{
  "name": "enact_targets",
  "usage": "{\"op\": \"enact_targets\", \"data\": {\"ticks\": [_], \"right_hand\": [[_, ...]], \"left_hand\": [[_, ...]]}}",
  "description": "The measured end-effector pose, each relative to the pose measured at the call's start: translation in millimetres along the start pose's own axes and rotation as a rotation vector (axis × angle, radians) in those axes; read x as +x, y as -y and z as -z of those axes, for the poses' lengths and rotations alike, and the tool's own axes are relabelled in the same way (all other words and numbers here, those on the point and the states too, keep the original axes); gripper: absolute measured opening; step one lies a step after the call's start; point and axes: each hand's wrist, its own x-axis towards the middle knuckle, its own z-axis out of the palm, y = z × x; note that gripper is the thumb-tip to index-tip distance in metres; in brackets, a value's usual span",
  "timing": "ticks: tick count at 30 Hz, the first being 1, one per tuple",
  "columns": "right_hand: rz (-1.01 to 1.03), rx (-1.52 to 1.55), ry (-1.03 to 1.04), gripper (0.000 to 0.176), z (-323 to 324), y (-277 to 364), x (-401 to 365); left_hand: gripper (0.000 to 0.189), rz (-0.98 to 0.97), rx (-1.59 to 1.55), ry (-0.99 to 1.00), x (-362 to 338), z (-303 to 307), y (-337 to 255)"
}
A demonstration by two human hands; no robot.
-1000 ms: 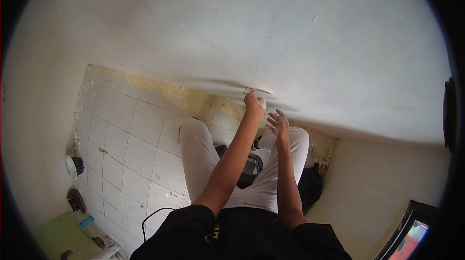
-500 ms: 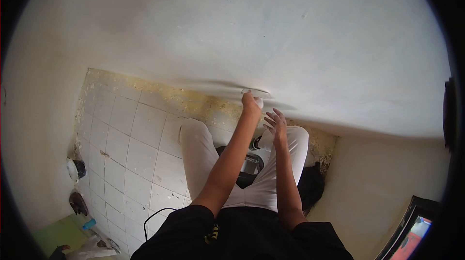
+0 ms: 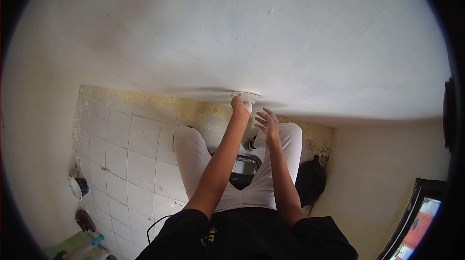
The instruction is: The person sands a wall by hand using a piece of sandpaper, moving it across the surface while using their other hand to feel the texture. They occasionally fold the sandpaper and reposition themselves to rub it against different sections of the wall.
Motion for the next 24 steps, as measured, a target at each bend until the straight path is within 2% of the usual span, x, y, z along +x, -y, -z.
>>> {"op": "enact_targets", "data": {"ticks": [2,4,7,11,13,16,17,19,21,23,24], "right_hand": [[0.010,-0.002,0.015,0.053,0.8,2.1,-1.6],[0.033,-0.010,0.020,0.054,0.0,6.1,-6.1],[0.039,-0.004,0.016,0.054,3.5,11.6,-10.8],[0.036,0.027,0.022,0.054,7.2,9.3,-13.2],[0.006,0.042,0.011,0.054,6.1,6.7,-8.7],[0.026,0.004,0.030,0.053,-1.2,10.1,-9.0],[0.032,0.006,0.028,0.053,-1.6,10.4,-11.3],[0.042,0.003,0.044,0.051,-1.8,16.8,-11.3],[0.047,0.019,0.033,0.050,-3.6,27.3,-17.4],[0.033,0.039,0.024,0.050,-7.0,31.2,-28.1],[0.050,0.060,0.035,0.049,-8.6,34.5,-31.6]], "left_hand": [[0.030,-0.037,0.032,0.003,10.9,7.3,0.8],[0.030,0.030,0.093,-0.022,5.5,5.4,-6.9],[0.029,0.029,-0.039,0.008,-27.0,-14.1,-11.8],[0.028,-0.098,0.051,0.067,-36.6,-18.0,-9.5],[0.029,-0.128,0.047,0.032,-16.8,-9.1,-4.8],[0.033,0.094,-0.091,0.038,56.7,32.6,-12.2],[0.033,0.096,-0.089,0.043,56.4,36.1,-17.6],[0.033,0.066,-0.047,0.103,47.2,35.1,-21.4],[0.032,0.009,-0.057,0.059,-32.3,-5.2,-21.9],[0.029,-0.012,0.247,0.045,-68.3,-16.6,-18.5],[0.030,-0.010,0.008,0.133,-63.6,-14.0,-12.5]]}}
